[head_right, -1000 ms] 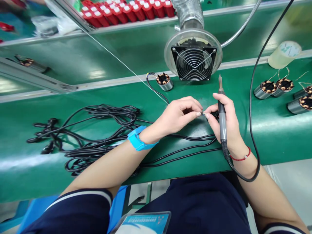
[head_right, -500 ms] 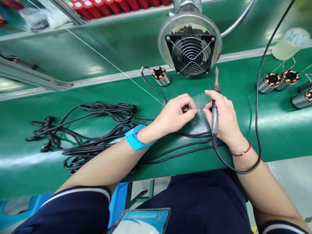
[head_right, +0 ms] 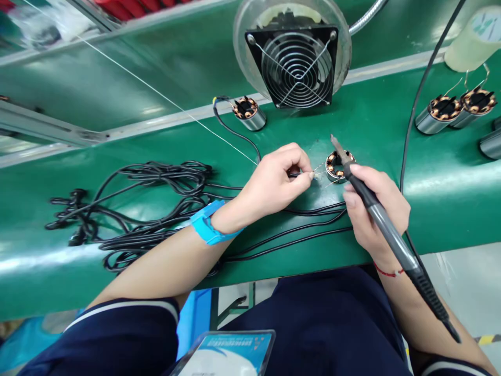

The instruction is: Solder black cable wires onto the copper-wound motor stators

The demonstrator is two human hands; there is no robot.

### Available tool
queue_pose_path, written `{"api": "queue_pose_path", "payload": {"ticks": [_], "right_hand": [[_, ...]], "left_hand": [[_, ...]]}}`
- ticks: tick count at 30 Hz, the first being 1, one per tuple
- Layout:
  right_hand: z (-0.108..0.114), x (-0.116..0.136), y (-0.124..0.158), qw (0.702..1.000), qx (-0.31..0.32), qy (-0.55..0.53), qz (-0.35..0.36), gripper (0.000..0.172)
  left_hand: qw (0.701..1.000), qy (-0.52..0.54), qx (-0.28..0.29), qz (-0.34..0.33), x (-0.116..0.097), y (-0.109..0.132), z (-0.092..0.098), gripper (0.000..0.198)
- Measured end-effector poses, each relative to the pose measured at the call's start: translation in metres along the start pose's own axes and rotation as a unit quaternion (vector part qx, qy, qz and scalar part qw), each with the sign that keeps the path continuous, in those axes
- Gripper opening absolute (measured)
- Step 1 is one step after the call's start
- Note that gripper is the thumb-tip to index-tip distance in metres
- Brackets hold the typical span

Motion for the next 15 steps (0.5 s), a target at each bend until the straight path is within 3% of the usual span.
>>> {"api": "queue_pose_path", "payload": {"ticks": [4, 15], "right_hand": [[0.01, 0.005, 0.012, 0.999, -0.037, 0.014, 0.035, 0.024], [0.007, 0.011, 0.013, 0.999, -0.01, -0.011, 0.052, 0.013]], "left_hand": [[1.0, -0.006, -0.01, -0.007, -0.001, 0.001, 0.0, 0.016], [0.998, -0.046, -0.045, -0.012, -0.001, 0.002, 0.002, 0.018]]}}
Point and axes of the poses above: each hand's wrist, its own y-axis away from the middle knuckle, its own z-axis out of the back of the hand, x = y × z, the point moved 9 cm from there along -y, towards the middle knuckle, and after that the axes turned 5 degrees about -y, right-handed, at the moved point
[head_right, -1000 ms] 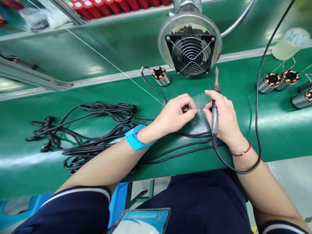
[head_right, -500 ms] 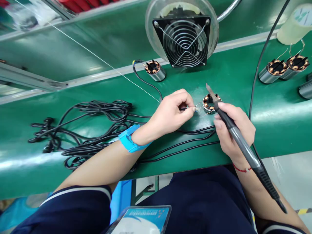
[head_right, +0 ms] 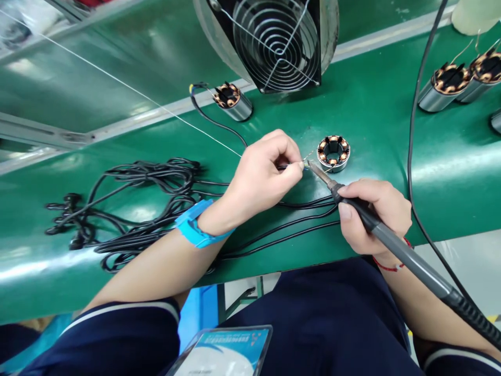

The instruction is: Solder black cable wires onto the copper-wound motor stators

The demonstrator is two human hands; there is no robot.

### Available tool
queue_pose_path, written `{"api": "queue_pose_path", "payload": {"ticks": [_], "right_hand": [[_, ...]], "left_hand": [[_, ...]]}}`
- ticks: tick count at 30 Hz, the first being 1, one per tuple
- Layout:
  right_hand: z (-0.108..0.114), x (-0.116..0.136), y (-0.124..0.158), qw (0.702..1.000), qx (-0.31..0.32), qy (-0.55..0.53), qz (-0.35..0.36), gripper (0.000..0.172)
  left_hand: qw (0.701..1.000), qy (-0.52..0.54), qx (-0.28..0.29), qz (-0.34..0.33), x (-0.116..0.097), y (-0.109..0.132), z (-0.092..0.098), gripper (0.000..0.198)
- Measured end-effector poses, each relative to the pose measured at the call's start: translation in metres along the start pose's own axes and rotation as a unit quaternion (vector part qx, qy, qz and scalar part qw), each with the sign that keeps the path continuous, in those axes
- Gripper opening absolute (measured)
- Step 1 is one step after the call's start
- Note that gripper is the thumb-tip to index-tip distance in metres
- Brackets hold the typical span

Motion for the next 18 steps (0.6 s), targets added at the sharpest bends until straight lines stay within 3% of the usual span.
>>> {"api": "queue_pose_path", "payload": {"ticks": [12, 18], "right_hand": [[-0.0033, 0.0028, -0.0015, 0.999, 0.018, 0.025, 0.014, 0.012], [-0.0026, 0.0018, -0.0051, 1.0, -0.003, 0.027, 0.013, 0.015]], "left_hand": [[1.0, 0.017, -0.018, -0.006, 0.0021, -0.0016, 0.002, 0.017], [1.0, 0.015, -0.02, 0.001, 0.0021, -0.0014, 0.0022, 0.017]]}}
Point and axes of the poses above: each hand's wrist, its own y-axis away from the middle knuckle, its own z-axis out of the back of the hand, x = y × z, the point moved 9 cm from there along -y, towards the middle knuckle, and after that the axes turned 5 degrees about -y, right-handed, at the moved point
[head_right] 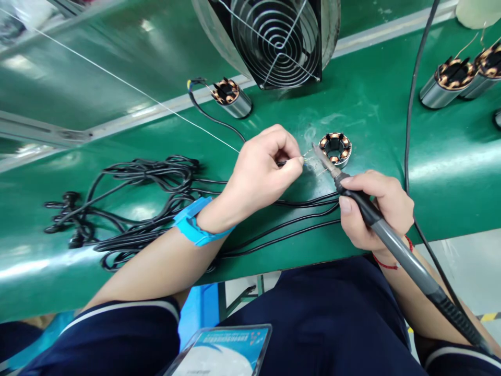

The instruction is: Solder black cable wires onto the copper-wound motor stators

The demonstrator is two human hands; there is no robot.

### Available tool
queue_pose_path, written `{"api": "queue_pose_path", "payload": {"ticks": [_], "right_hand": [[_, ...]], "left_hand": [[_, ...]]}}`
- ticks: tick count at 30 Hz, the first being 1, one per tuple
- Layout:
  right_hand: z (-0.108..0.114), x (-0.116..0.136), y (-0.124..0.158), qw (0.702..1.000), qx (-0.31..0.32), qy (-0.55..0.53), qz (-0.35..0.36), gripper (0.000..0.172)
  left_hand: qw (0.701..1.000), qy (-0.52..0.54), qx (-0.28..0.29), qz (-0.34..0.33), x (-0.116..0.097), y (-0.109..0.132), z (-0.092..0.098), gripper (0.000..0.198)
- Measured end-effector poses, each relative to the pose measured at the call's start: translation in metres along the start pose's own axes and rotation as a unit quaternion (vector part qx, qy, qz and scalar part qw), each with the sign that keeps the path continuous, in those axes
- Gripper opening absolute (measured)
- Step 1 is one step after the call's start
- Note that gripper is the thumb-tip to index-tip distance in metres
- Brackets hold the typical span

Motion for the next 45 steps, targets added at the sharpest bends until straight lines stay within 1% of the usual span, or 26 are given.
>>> {"api": "queue_pose_path", "payload": {"ticks": [3, 6, 8, 10, 13, 16, 18, 22, 24, 28, 30, 33, 36, 40, 42, 45], "right_hand": [[-0.005, -0.001, -0.003, 0.999, 0.024, 0.031, -0.006, 0.023], [-0.017, -0.011, -0.006, 0.994, 0.082, 0.023, -0.071, 0.037], [-0.024, -0.014, -0.012, 0.988, 0.113, 0.004, -0.108, 0.041], [-0.031, -0.015, -0.02, 0.983, 0.137, 0.008, -0.126, 0.041], [-0.042, -0.019, -0.029, 0.973, 0.173, 0.044, -0.145, 0.034], [-0.051, -0.021, -0.031, 0.97, 0.192, 0.07, -0.13, 0.039], [-0.053, -0.022, -0.028, 0.972, 0.188, 0.086, -0.115, 0.043], [-0.051, -0.025, -0.021, 0.978, 0.161, 0.075, -0.11, 0.039], [-0.049, -0.025, -0.019, 0.98, 0.147, 0.084, -0.104, 0.04], [-0.054, -0.019, -0.017, 0.98, 0.157, 0.104, -0.066, 0.046], [-0.055, -0.017, -0.017, 0.981, 0.154, 0.101, -0.055, 0.047], [-0.052, -0.015, -0.018, 0.986, 0.132, 0.08, -0.054, 0.047], [-0.048, -0.013, -0.02, 0.991, 0.114, 0.05, -0.057, 0.045], [-0.042, -0.012, -0.022, 0.994, 0.09, 0.037, -0.057, 0.04], [-0.041, -0.016, -0.021, 0.994, 0.085, 0.029, -0.068, 0.038], [-0.042, -0.022, -0.02, 0.993, 0.095, 0.019, -0.074, 0.04]], "left_hand": [[1.0, -0.003, 0.002, 0.0, -0.001, 0.0, 0.0, 0.018], [1.0, -0.009, 0.003, 0.003, -0.001, -0.001, 0.0, 0.018], [1.0, -0.014, 0.007, 0.006, -0.001, -0.001, -0.001, 0.018], [1.0, -0.018, 0.012, 0.008, 0.0, -0.001, -0.002, 0.018], [1.0, -0.021, 0.012, 0.013, 0.001, -0.002, -0.002, 0.018], [0.999, -0.021, 0.013, 0.02, 0.001, -0.002, -0.002, 0.017], [0.999, -0.018, 0.015, 0.024, 0.002, -0.002, -0.002, 0.016], [0.999, 0.006, 0.012, 0.033, 0.004, -0.002, -0.002, 0.014], [0.998, 0.035, 0.016, 0.041, 0.007, -0.002, -0.003, 0.013], [0.991, 0.115, 0.042, 0.059, 0.012, -0.002, -0.009, 0.012], [0.988, 0.138, 0.042, 0.053, 0.011, -0.002, -0.008, 0.012], [0.992, 0.124, 0.026, 0.011, 0.002, 0.0, -0.001, 0.012], [0.996, 0.066, 0.017, -0.052, -0.01, 0.003, 0.005, 0.011], [0.991, -0.001, 0.031, -0.133, -0.023, 0.008, 0.004, 0.011], [0.988, -0.018, 0.035, -0.149, -0.024, 0.009, 0.002, 0.012], [0.987, -0.027, 0.02, -0.155, -0.025, 0.009, 0.004, 0.013]]}}
Point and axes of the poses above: each hand's wrist, its own y-axis away from the middle knuckle, its own z-axis out of the back of the hand, x = y × z, the point moved 9 cm from there along -y, towards the middle knuckle, and after that the axes turned 5 degrees about -y, right-handed, at the moved point
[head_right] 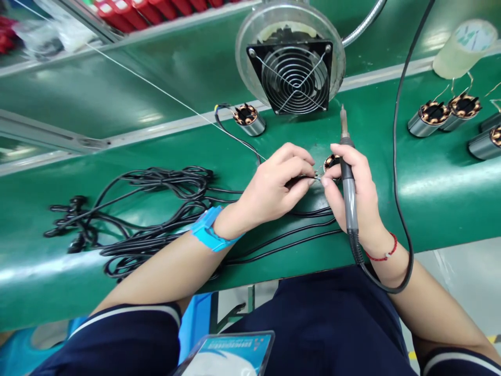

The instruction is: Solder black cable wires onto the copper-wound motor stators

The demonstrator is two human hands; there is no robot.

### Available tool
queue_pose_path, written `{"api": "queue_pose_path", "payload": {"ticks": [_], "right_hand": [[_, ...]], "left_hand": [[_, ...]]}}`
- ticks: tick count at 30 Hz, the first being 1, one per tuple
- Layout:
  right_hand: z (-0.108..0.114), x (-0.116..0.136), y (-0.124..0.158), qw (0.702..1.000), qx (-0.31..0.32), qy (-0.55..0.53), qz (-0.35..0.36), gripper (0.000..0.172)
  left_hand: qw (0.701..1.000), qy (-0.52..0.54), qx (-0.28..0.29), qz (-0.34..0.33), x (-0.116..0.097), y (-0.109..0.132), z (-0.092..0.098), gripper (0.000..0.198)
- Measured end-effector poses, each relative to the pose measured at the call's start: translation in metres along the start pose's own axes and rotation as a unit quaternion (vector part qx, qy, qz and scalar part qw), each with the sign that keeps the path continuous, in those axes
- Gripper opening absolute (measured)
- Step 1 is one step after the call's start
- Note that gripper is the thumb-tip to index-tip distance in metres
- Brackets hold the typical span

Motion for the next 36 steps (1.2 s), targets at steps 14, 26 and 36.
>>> {"api": "queue_pose_path", "payload": {"ticks": [14, 26, 36], "right_hand": [[-0.012, -0.003, -0.002, 0.988, 0.136, 0.063, 0.045, 0.05], [-0.012, -0.005, -0.005, 0.986, 0.145, 0.065, 0.056, 0.049], [-0.022, 0.0, -0.005, 0.977, 0.118, 0.164, 0.071, 0.038]], "left_hand": [[0.983, 0.104, 0.015, 0.149, 0.032, -0.001, -0.011, 0.013], [0.972, 0.125, 0.005, 0.198, 0.04, 0.002, -0.017, 0.011], [0.974, 0.123, 0.003, 0.189, 0.036, 0.002, -0.018, 0.011]]}}
Point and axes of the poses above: each hand's wrist, its own y-axis away from the middle knuckle, its own z-axis out of the back of the hand, x = y × z, the point moved 9 cm from there along -y, towards the middle knuckle, and after that the axes turned 5 degrees about -y, right-handed, at the moved point
